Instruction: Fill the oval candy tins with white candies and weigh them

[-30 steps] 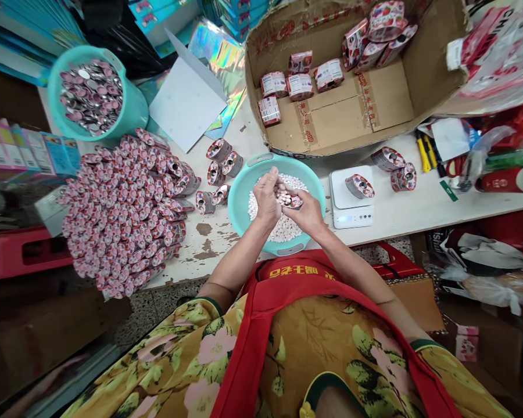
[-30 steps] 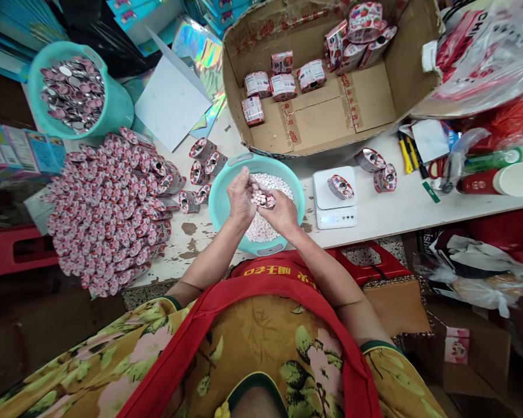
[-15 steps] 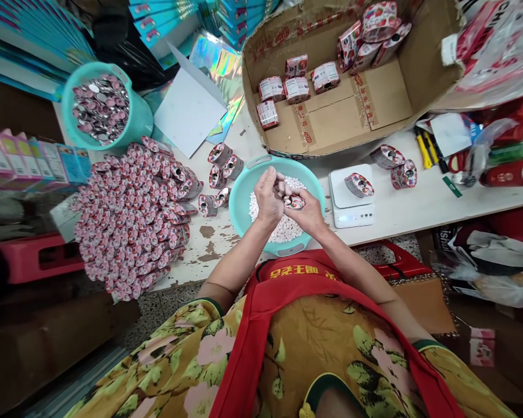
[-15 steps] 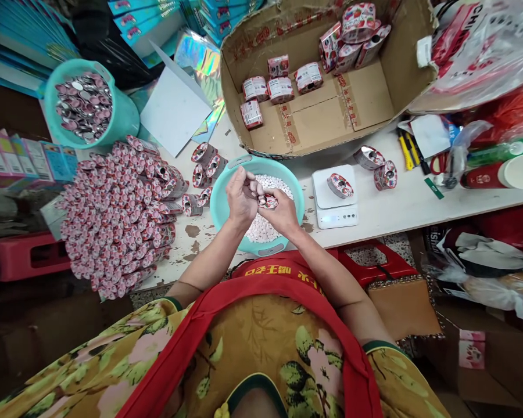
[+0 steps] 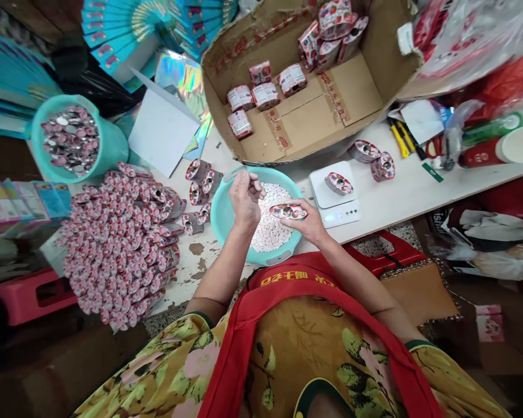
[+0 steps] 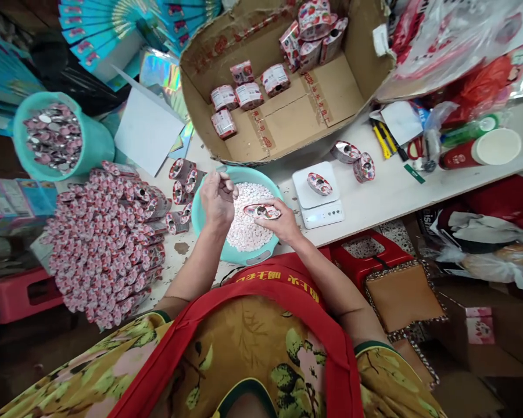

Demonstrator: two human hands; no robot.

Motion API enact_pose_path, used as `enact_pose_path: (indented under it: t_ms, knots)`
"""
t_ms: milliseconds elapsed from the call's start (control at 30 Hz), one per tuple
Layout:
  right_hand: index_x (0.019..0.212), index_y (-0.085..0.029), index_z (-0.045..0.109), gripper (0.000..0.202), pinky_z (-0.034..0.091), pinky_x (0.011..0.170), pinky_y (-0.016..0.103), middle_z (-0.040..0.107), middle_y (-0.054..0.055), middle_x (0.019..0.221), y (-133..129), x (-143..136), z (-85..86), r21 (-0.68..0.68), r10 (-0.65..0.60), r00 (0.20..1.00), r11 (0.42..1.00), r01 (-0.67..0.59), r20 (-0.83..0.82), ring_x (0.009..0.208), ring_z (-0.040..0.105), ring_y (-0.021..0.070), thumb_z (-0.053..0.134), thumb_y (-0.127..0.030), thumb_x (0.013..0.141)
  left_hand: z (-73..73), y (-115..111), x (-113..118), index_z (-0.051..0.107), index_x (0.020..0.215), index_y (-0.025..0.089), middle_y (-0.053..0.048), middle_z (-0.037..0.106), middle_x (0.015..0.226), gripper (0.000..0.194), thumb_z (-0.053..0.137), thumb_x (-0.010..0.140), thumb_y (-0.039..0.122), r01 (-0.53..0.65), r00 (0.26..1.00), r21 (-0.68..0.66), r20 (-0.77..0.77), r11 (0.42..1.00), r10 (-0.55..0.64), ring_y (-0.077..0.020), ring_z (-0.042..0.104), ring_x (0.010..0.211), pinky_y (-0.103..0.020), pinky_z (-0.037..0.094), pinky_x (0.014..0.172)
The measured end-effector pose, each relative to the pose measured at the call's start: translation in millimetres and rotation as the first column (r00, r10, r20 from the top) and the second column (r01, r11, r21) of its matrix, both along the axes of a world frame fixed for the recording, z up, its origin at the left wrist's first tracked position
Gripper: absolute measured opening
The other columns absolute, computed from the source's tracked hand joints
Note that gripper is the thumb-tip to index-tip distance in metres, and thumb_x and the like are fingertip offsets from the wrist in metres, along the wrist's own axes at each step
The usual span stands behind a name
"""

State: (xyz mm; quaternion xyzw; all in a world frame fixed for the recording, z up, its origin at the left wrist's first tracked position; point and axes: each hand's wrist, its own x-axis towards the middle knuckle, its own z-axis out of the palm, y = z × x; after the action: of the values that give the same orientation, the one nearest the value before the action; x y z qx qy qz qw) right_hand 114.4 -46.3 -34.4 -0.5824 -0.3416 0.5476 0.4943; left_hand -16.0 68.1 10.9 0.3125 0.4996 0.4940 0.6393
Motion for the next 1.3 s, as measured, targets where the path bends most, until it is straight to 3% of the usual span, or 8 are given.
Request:
enact_pose_path:
  t_ms: [133, 367, 433, 567, 667, 800, 967, 1300]
  knots:
    - [0.108, -0.027, 0.069, 0.05, 0.054, 0.095, 0.042, 0.069, 0.004, 0.115, -42, 48, 8.2, -0.04, -0.117, 0.99, 0.992, 0.121, 0.081, 0.104, 0.067, 0.0249, 0.087, -0.04, 0.063, -35.3, 0, 48, 0.067, 0.082, 0.02, -0.001, 0.062, 0.076, 0.013, 0.072, 0.086, 0.032, 0.367, 0.902, 0.131, -0.292, 0.921, -0.318, -0.0134, 0.058, 0.068, -0.023, 0.045, 0.063]
    - [0.108, -0.027, 0.063, 0.046, 0.051, 0.098, 0.043, 0.07, 0.008, 0.111, -78, 137, -15.4, 0.048, -0.637, 0.711, 0.754, 0.655, 0.298, 0.101, 0.067, 0.0272, 0.082, -0.026, 0.066, -106.5, 4, 158, 0.069, 0.108, 0.023, -0.014, 0.066, 0.123, 0.023, 0.068, 0.085, 0.025, 0.968, 0.246, 0.169, -0.78, 0.186, -0.575, -0.0308, 0.054, 0.124, -0.048, 0.035, 0.109]
    - [0.112, -0.023, 0.06, 0.049, 0.052, 0.098, 0.04, 0.069, 0.011, 0.112, -61, 149, -34.9, 0.07, -0.633, 0.683, 0.75, 0.658, 0.363, 0.102, 0.066, 0.0251, 0.08, -0.029, 0.068, -107.3, 9, 162, 0.069, 0.105, 0.021, -0.013, 0.067, 0.113, 0.023, 0.071, 0.083, 0.027, 0.959, 0.278, 0.173, -0.746, 0.226, -0.605, -0.0304, 0.058, 0.115, -0.045, 0.037, 0.106]
    - [0.118, -0.016, 0.056, 0.053, 0.052, 0.098, 0.036, 0.068, 0.014, 0.117, -15, 156, -72.4, 0.035, -0.493, 0.748, 0.844, 0.535, 0.444, 0.105, 0.064, 0.0204, 0.074, -0.038, 0.073, -68.3, 13, 116, 0.068, 0.102, 0.019, -0.007, 0.068, 0.103, 0.037, 0.084, 0.069, 0.03, 0.724, 0.676, 0.179, -0.381, 0.666, -0.631, -0.0255, 0.063, 0.101, -0.034, 0.046, 0.093]
    - [0.115, -0.013, 0.06, 0.054, 0.046, 0.107, 0.042, 0.065, 0.018, 0.12, 5, 148, -75.3, 0.003, -0.421, 0.767, 0.877, 0.48, 0.485, 0.111, 0.06, 0.024, 0.079, -0.036, 0.069, -31.7, 5, 60, 0.068, 0.105, 0.02, -0.004, 0.069, 0.097, 0.041, 0.084, 0.07, 0.033, 0.558, 0.82, 0.066, -0.194, 0.827, -0.538, -0.0211, 0.064, 0.094, -0.029, 0.048, 0.087]
    - [0.133, -0.017, 0.054, 0.07, 0.031, 0.12, 0.045, 0.048, 0.022, 0.146, 5, 108, -33.0, 0.175, -0.402, 0.648, 0.906, 0.387, 0.648, 0.139, 0.041, 0.0292, 0.082, -0.038, 0.072, -16.0, -21, 5, 0.069, 0.112, 0.021, -0.005, 0.07, 0.104, 0.046, 0.085, 0.07, 0.032, 0.538, 0.819, 0.01, -0.244, 0.843, -0.52, -0.0209, 0.064, 0.097, -0.028, 0.048, 0.088]
    - [0.123, -0.021, 0.061, 0.066, 0.055, 0.084, 0.037, 0.069, 0.008, 0.115, 7, 32, 14.5, -0.084, 0.179, 0.95, 0.983, -0.163, 0.257, 0.095, 0.066, 0.0229, 0.084, -0.047, 0.068, -29.4, -48, -19, 0.072, 0.111, 0.017, -0.008, 0.072, 0.106, 0.045, 0.083, 0.075, 0.042, 0.402, 0.915, -0.119, 0.023, 0.908, -0.402, -0.0195, 0.066, 0.096, -0.027, 0.05, 0.086]
    - [0.091, -0.017, 0.065, 0.055, 0.046, 0.063, 0.026, 0.066, -0.002, 0.075, 5, 6, 6.2, -0.375, 0.235, 0.954, 0.914, -0.152, 0.186, 0.065, 0.053, 0.0128, 0.09, -0.05, 0.055, -70.4, -54, -28, 0.07, 0.088, 0.01, -0.008, 0.069, 0.076, 0.043, 0.064, 0.09, 0.053, 0.29, 0.915, -0.629, 0.404, 0.721, -0.016, -0.0148, 0.064, 0.06, -0.027, 0.051, 0.061]
